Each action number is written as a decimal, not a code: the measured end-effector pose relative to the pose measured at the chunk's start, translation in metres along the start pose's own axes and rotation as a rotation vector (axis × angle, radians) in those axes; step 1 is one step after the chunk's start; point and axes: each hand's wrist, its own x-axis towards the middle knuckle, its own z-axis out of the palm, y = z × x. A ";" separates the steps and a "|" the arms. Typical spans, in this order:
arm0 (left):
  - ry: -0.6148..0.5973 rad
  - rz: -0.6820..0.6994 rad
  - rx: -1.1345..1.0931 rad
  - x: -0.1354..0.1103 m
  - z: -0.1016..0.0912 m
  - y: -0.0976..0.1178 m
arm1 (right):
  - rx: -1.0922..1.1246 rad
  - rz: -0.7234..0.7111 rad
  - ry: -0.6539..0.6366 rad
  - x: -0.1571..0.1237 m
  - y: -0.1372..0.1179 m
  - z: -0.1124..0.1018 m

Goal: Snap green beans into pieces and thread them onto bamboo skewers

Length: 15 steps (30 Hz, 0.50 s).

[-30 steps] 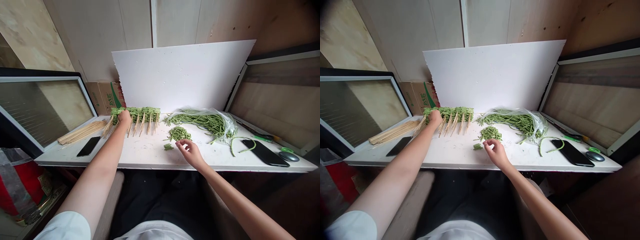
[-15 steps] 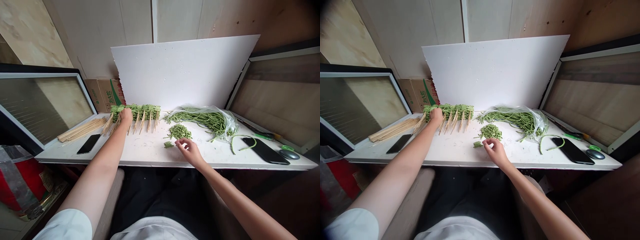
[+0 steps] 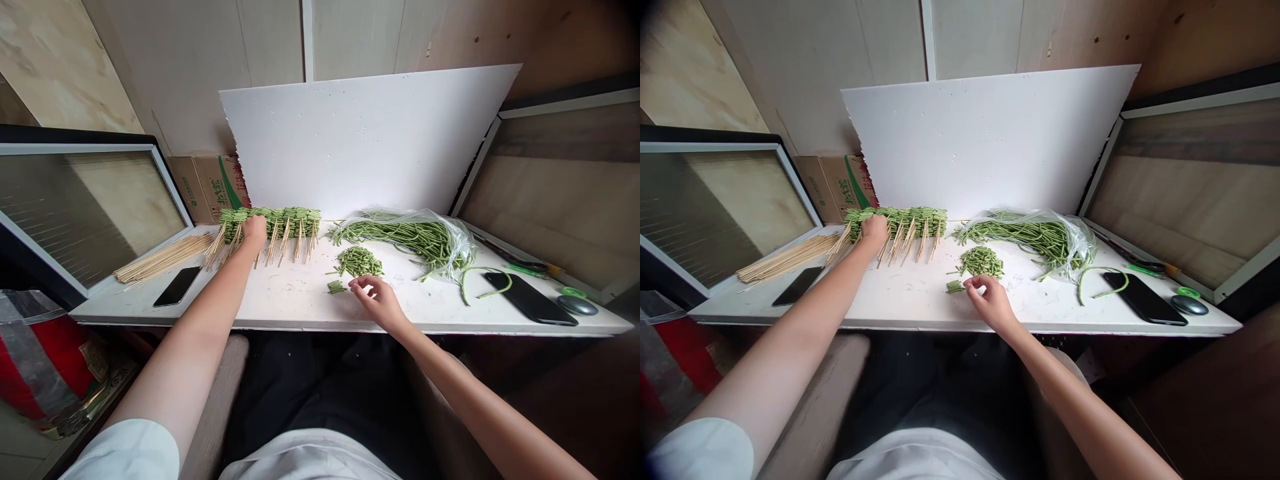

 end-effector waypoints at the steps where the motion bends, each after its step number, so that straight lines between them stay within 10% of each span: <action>1: 0.006 0.003 0.025 0.000 0.001 0.002 | 0.000 0.001 -0.003 0.000 0.000 0.000; 15: -0.008 -0.084 0.035 -0.004 0.006 -0.026 | 0.002 0.030 -0.006 -0.001 0.004 0.003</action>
